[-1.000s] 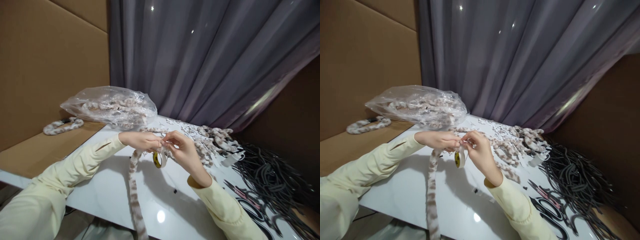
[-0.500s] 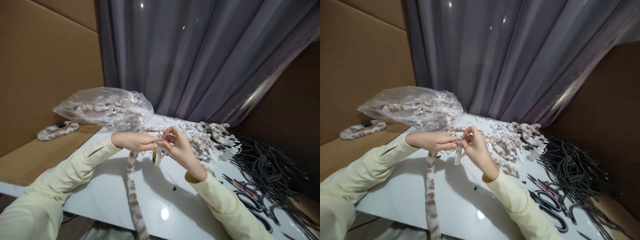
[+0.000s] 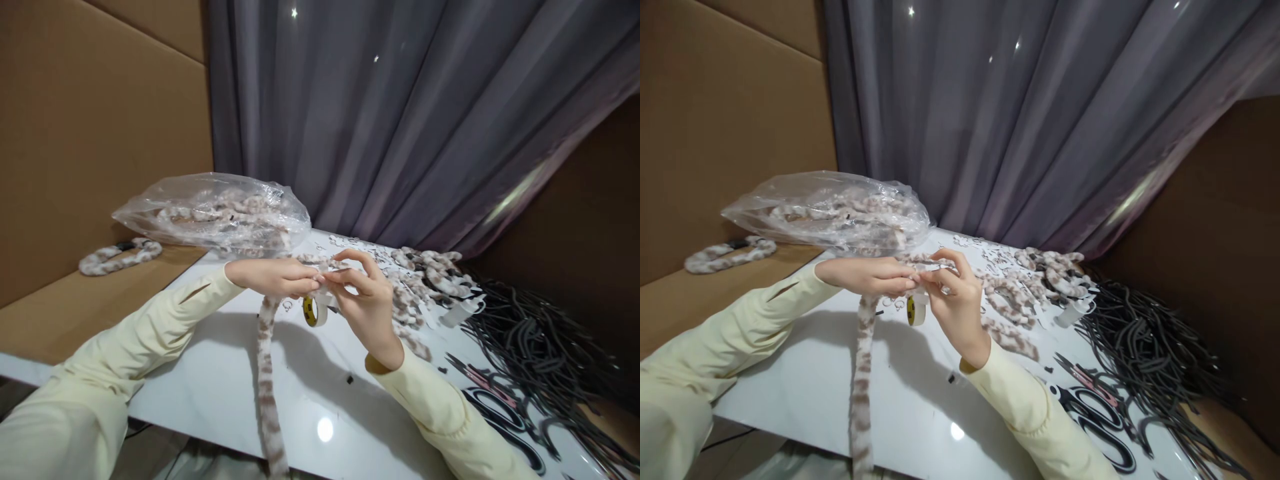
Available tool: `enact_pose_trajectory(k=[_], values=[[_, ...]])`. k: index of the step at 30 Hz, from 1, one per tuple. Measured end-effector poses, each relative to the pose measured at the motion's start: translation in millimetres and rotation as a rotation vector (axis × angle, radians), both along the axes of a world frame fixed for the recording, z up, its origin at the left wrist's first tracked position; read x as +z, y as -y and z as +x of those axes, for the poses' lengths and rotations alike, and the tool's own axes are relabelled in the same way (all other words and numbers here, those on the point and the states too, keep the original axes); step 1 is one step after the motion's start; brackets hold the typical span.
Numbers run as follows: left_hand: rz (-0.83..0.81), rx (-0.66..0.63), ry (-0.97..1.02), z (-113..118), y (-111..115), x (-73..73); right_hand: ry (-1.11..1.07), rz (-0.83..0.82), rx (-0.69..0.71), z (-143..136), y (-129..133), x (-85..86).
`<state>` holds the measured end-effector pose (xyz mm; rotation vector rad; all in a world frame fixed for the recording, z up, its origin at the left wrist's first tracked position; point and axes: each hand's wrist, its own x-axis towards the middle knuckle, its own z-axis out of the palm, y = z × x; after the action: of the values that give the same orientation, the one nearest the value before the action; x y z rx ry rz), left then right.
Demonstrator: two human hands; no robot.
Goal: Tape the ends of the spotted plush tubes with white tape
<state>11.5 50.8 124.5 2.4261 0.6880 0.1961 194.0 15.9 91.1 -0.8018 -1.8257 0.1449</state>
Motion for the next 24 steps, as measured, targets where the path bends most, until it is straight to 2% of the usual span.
enact_pose_trajectory(k=[11, 18, 24], values=[[0.272, 0.022, -0.107, 3, 10, 6.1, 0.085, -0.047, 0.073, 2, -5, -2.5], [0.420, 0.065, -0.156, 6, 12, -5.3, 0.273, -0.082, 0.109, 8, -11, 0.7], [0.593, 0.048, -0.214, 5, 18, -14.2, 0.437, -0.194, 0.137, 10, -16, -1.9]])
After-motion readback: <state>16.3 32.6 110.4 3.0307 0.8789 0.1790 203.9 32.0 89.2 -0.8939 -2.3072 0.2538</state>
